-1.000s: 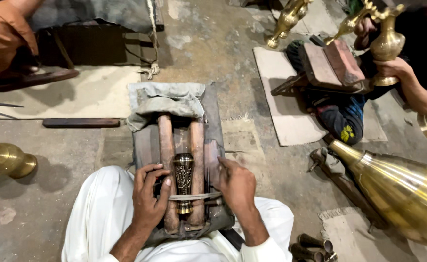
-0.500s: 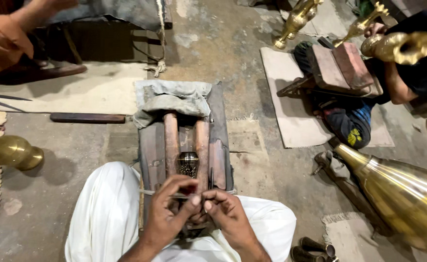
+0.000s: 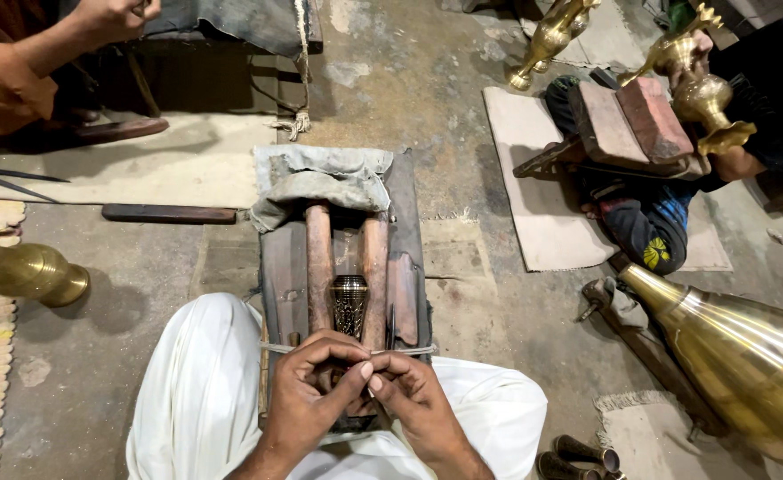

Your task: The person sits on the floor holding a small brass vase secured in a wooden holder. They position a chisel against the vase surface and strike it with a hammer, working around the vase to engrave decorative patterns, repositioning the vase and chisel between strikes.

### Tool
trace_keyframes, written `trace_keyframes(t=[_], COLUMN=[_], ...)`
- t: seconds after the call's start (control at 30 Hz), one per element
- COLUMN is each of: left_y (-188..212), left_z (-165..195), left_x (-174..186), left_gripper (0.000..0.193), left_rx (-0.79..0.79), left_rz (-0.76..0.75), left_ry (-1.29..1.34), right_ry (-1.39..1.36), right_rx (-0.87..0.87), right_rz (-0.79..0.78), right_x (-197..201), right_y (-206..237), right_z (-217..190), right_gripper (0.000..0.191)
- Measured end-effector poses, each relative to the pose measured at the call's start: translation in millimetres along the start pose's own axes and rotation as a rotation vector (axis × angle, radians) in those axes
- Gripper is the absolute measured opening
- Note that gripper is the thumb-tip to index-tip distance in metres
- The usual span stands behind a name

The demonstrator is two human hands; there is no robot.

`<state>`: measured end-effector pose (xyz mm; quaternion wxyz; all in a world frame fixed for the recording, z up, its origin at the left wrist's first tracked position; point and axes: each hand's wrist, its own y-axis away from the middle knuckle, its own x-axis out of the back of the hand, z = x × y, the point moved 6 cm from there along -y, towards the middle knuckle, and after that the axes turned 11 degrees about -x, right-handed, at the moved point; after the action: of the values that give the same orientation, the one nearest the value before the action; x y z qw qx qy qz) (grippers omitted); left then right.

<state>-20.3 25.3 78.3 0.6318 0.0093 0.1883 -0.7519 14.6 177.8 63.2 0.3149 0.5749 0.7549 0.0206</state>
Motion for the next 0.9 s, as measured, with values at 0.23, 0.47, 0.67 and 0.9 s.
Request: trace_keyframes(t=[0.23, 0.47, 0.67, 0.9], left_y=[3.5, -2.1, 13.0, 24.7], left_z=[-15.6, 2.1, -6.2, -25.4], left_x=[3.9, 22.2, 17.8, 20.1], left_gripper=[0.013, 0.018, 0.039, 0.044], left_rx=[0.202, -0.027, -0.242, -0.306], left_rz=[0.078, 0.090, -0.078, -0.115], left_ry=[0.062, -0.372, -0.759, -0.772], right_ry=[0.056, 0.616, 1.236, 1.345], right_rx=[-0.035, 0.061, 0.274, 0.308], right_rz=[0.023, 0.583, 0.893, 0.913], right_x=[5.0, 35.2, 29.3, 35.0], right_y=[3.5, 19.0, 23.8, 6.9], right_z=[8.1, -33.0, -61.1, -50.0], right_gripper=[0.030, 0.037, 0.026, 0.028])
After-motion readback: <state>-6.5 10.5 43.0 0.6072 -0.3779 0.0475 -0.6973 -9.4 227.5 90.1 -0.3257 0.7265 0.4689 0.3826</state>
